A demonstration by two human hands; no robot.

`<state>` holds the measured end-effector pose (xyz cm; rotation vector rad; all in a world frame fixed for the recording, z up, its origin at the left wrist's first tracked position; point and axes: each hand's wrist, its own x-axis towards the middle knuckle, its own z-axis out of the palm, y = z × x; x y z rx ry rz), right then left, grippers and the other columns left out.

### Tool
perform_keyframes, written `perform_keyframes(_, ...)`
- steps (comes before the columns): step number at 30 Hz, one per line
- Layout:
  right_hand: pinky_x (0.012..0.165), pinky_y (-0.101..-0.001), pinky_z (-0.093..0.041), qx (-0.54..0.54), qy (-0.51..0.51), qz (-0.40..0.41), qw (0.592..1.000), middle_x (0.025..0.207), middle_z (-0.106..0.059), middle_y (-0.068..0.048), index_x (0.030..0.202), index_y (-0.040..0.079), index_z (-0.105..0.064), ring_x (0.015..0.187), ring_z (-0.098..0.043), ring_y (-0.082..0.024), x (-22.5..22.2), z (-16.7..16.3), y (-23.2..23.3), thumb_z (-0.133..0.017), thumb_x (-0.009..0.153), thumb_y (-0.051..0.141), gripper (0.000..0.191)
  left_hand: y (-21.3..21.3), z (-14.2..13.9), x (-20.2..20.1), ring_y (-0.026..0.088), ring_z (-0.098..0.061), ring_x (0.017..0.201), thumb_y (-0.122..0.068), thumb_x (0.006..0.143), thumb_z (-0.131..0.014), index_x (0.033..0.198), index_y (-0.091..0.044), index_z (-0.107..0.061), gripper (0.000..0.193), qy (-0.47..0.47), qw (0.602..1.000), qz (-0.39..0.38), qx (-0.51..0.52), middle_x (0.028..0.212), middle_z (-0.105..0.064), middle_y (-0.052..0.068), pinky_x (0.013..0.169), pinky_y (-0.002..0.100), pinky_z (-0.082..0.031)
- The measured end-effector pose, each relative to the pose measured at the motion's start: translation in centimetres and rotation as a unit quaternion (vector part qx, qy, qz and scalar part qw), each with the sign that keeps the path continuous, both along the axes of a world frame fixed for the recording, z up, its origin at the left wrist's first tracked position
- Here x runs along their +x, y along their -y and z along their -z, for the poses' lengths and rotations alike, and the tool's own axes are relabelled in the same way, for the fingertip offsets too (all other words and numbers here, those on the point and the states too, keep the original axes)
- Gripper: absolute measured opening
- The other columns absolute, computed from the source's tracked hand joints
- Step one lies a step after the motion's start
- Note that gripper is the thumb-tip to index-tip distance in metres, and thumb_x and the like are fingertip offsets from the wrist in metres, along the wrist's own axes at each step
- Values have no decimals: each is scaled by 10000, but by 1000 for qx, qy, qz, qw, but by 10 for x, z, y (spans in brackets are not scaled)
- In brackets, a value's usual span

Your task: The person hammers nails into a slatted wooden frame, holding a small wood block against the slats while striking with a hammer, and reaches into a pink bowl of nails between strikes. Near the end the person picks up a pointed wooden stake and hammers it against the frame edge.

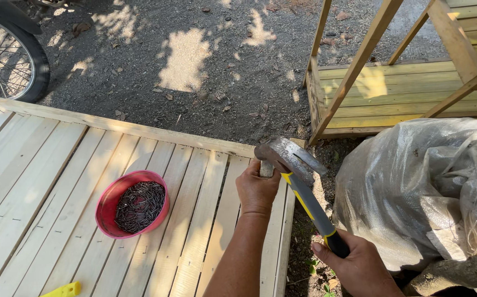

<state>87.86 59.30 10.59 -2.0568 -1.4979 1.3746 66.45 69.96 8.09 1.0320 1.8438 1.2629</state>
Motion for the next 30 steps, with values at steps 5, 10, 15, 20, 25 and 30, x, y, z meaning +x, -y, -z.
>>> perform_keyframes(5, 517, -327, -422, 92, -87, 6, 992, 558, -533, -6, 864, 16, -733, 539, -491, -112, 0, -13, 4, -775, 847, 340, 327, 2, -9, -16, 148, -782, 750, -171, 745, -784, 1347, -123, -663, 616, -1, 1000, 7, 3, 884, -809, 89, 751, 283, -610)
perform_keyframes(10, 453, -335, -383, 78, -78, 1, 994, 530, -451, 11, 829, 32, -665, 481, -445, -104, 2, -17, 0, -761, 877, 340, 326, 5, -25, -21, 243, -752, 797, -131, 793, -749, 1200, -11, -717, 426, -125, 991, 43, 25, 894, -780, 172, 786, 356, -605)
perform_keyframes(15, 444, -363, -377, -30, -52, 58, 996, 506, -447, -43, 903, 47, -646, 441, -439, -156, 0, -11, 3, -766, 924, 371, 346, -3, -42, -18, 256, -753, 716, -156, 822, -675, 1110, -66, -720, 305, -138, 987, 62, -48, 827, -766, 150, 750, 392, -605)
perform_keyframes(20, 417, -359, -380, -6, -88, 54, 995, 499, -458, -35, 829, 23, -650, 423, -437, -150, -5, -19, 3, -755, 919, 384, 387, 2, -43, -33, 259, -748, 717, -258, 845, -731, 918, -37, -776, 237, -87, 992, -30, -83, 787, -759, 147, 754, 395, -592)
perform_keyframes(25, 403, -360, -362, 10, -111, 67, 992, 509, -449, -36, 804, -16, -638, 423, -415, -146, -11, -32, -6, -788, 905, 363, 419, 11, -39, -5, 267, -759, 678, -187, 792, -679, 1114, -174, -778, 337, -43, 996, -8, -74, 763, -765, 130, 745, 398, -595)
perform_keyframes(30, 463, -366, -389, 19, -44, 45, 998, 510, -463, -42, 866, 26, -671, 458, -449, -147, -9, -26, -1, -791, 887, 376, 370, 9, -37, 6, 276, -762, 747, -206, 811, -713, 1149, -177, -759, 342, -83, 995, -27, -40, 810, -764, 132, 762, 390, -607)
